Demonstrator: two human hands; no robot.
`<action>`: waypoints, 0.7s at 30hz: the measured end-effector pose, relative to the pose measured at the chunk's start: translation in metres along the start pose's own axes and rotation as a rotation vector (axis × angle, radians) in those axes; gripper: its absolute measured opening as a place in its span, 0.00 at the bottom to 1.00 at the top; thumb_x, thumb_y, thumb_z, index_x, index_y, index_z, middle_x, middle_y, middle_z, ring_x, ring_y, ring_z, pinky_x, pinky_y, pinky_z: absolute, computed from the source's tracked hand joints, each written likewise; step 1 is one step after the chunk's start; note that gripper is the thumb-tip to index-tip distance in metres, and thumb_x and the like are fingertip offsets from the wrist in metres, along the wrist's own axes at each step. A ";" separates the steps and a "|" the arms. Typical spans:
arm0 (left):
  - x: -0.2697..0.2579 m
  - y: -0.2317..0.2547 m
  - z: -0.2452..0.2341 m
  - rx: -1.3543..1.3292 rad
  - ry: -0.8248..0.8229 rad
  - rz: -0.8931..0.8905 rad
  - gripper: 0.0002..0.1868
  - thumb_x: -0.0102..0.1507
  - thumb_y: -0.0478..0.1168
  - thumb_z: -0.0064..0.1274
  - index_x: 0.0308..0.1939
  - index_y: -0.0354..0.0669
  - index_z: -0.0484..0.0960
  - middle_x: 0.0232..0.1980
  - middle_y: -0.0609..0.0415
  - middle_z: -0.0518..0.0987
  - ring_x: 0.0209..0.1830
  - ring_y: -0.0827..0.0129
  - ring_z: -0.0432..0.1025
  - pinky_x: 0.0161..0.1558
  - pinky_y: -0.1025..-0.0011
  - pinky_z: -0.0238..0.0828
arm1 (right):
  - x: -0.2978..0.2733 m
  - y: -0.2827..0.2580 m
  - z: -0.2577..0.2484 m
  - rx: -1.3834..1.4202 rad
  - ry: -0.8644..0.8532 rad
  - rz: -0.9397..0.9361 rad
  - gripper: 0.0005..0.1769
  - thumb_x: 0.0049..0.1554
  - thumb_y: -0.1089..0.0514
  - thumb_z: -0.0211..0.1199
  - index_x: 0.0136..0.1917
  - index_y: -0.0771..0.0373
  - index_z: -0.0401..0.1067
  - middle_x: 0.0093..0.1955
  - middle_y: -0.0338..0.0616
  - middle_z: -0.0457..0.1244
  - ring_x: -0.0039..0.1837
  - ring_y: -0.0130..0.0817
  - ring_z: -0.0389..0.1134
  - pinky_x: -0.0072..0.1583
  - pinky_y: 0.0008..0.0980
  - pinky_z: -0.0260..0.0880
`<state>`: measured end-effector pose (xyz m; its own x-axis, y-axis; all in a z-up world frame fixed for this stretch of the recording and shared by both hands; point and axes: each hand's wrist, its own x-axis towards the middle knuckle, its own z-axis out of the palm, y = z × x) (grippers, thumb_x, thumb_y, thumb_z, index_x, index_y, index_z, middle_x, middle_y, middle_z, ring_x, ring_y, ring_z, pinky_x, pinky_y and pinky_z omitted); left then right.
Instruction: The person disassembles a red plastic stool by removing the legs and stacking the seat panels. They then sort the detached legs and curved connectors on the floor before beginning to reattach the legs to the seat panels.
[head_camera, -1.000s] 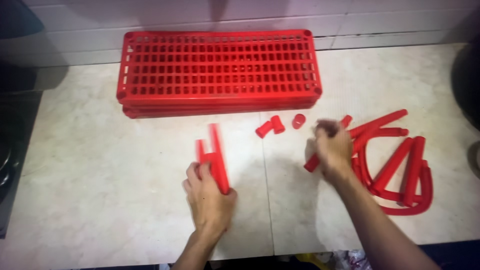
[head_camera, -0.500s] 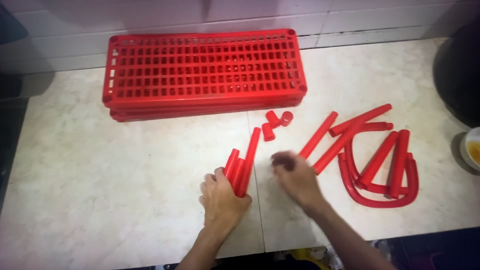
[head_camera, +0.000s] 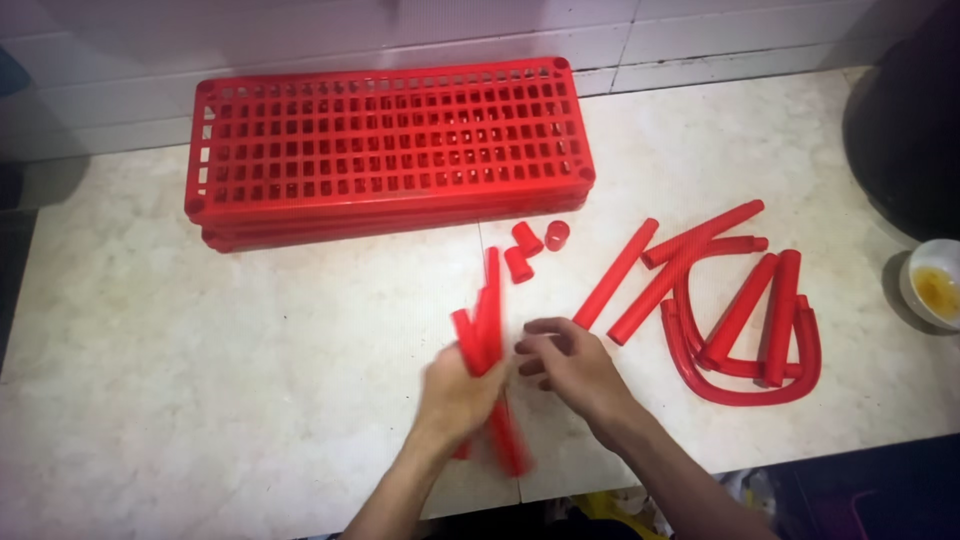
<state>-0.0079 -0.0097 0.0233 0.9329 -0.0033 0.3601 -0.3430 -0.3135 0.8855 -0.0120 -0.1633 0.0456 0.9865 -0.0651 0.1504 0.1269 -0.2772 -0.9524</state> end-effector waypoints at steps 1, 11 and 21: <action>0.000 0.002 0.002 -0.106 -0.057 0.066 0.19 0.58 0.41 0.52 0.51 0.36 0.84 0.44 0.44 0.89 0.44 0.59 0.84 0.43 0.66 0.79 | -0.002 -0.002 0.000 0.043 -0.010 0.013 0.26 0.63 0.49 0.53 0.70 0.62 0.66 0.60 0.49 0.71 0.58 0.37 0.74 0.58 0.36 0.73; -0.005 0.034 0.014 0.050 -0.201 -0.046 0.24 0.65 0.51 0.51 0.56 0.35 0.76 0.37 0.41 0.85 0.31 0.61 0.80 0.34 0.65 0.78 | -0.002 -0.004 -0.011 0.179 0.121 -0.066 0.29 0.56 0.54 0.60 0.69 0.66 0.67 0.55 0.50 0.71 0.53 0.37 0.75 0.55 0.38 0.80; 0.014 0.048 0.026 0.054 -0.041 -0.028 0.27 0.58 0.54 0.59 0.50 0.34 0.80 0.41 0.44 0.86 0.37 0.62 0.82 0.40 0.65 0.80 | 0.013 0.004 -0.051 0.424 0.287 -0.048 0.26 0.60 0.54 0.58 0.69 0.65 0.62 0.53 0.48 0.69 0.49 0.36 0.73 0.51 0.36 0.73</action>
<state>-0.0087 -0.0492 0.0635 0.9460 -0.0328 0.3225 -0.3118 -0.3643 0.8776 -0.0040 -0.2142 0.0577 0.9179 -0.3388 0.2067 0.2609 0.1229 -0.9575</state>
